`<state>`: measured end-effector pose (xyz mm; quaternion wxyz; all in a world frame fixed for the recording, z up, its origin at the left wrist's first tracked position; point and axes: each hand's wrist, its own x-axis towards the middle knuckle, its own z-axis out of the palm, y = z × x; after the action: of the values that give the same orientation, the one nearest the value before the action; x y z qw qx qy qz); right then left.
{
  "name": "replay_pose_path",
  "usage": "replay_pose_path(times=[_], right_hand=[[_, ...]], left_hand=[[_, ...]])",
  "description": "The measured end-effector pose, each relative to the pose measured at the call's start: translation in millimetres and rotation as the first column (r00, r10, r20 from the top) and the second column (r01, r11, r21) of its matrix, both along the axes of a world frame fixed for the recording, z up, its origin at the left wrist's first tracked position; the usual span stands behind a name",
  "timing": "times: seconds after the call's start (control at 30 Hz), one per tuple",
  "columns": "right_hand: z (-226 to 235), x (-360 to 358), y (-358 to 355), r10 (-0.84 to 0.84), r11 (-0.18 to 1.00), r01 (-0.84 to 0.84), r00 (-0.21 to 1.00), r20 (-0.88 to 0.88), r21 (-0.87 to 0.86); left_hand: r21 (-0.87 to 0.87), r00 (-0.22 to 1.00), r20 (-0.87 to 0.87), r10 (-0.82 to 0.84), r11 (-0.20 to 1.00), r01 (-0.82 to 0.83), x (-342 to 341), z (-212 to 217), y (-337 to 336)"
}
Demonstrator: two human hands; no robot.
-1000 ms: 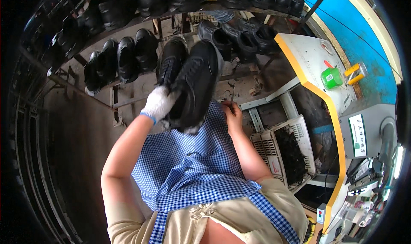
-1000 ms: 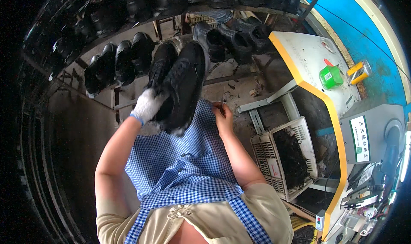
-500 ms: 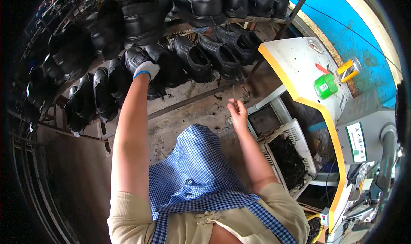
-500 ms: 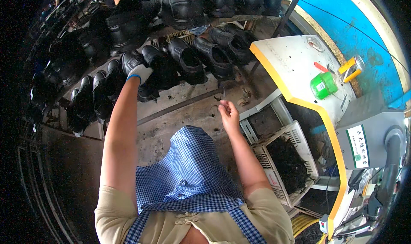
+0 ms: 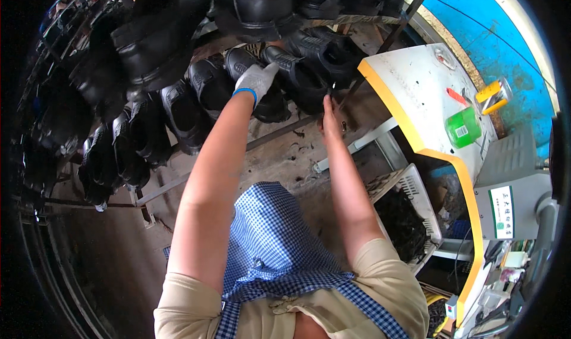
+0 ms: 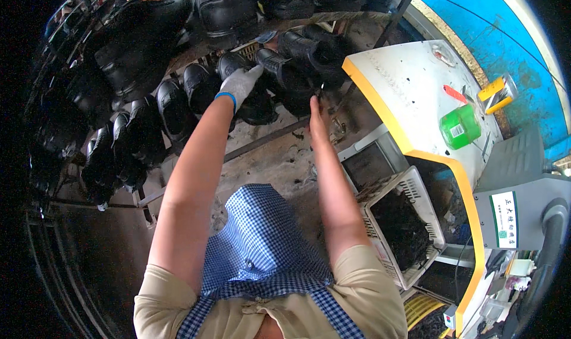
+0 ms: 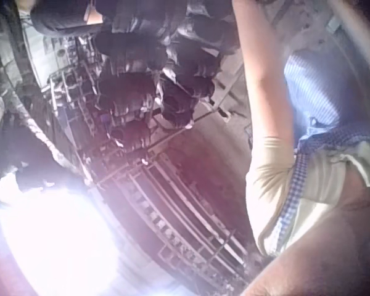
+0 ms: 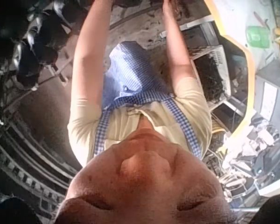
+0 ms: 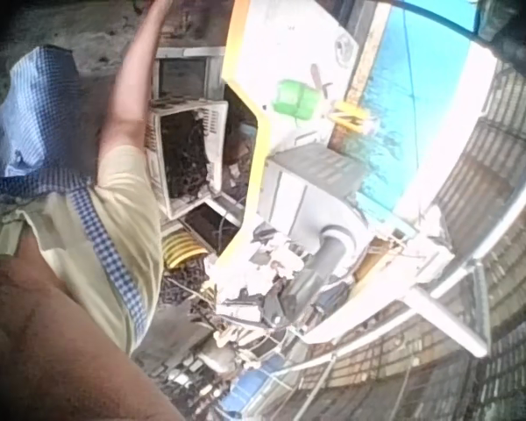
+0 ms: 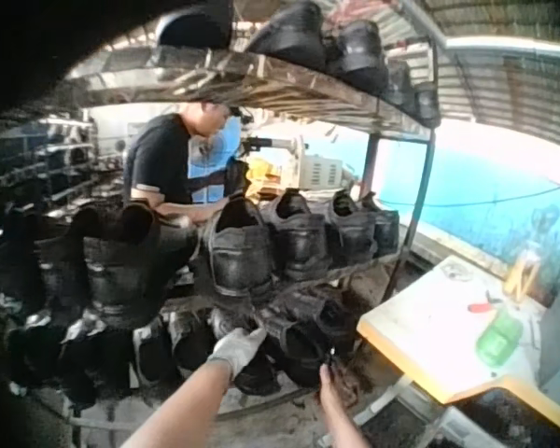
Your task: The person uses a small knife to trim excess material from the edges of black shoes. They pick up shoes from a rack, hold them in their left hand, and scrape the seams with the knife in their right hand before placing them back on the rack.
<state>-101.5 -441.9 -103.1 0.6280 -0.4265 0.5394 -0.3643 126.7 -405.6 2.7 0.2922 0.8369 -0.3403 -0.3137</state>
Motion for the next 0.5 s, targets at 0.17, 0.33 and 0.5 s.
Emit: replay_pose_path(times=[0.17,0.33,0.5], right_hand=[[-21.1,1.6,-3.3,0.021,0.999,-0.018,0.996,0.092,-0.031],[-27.8,-0.3,-0.1,0.041,0.998,-0.049,0.979,0.198,0.034],[-22.9,-1.3,7.8,0.142,0.978,-0.112,0.975,0.168,-0.174]], left_hand=[[0.181,0.979,-0.033,-0.199,0.963,0.202,-24.7,29.1,-4.6],[0.294,0.995,-0.011,-0.095,0.951,0.094,-33.2,10.8,-16.9],[0.299,0.988,-0.058,-0.141,0.942,0.152,-11.4,-28.6,-23.1]])
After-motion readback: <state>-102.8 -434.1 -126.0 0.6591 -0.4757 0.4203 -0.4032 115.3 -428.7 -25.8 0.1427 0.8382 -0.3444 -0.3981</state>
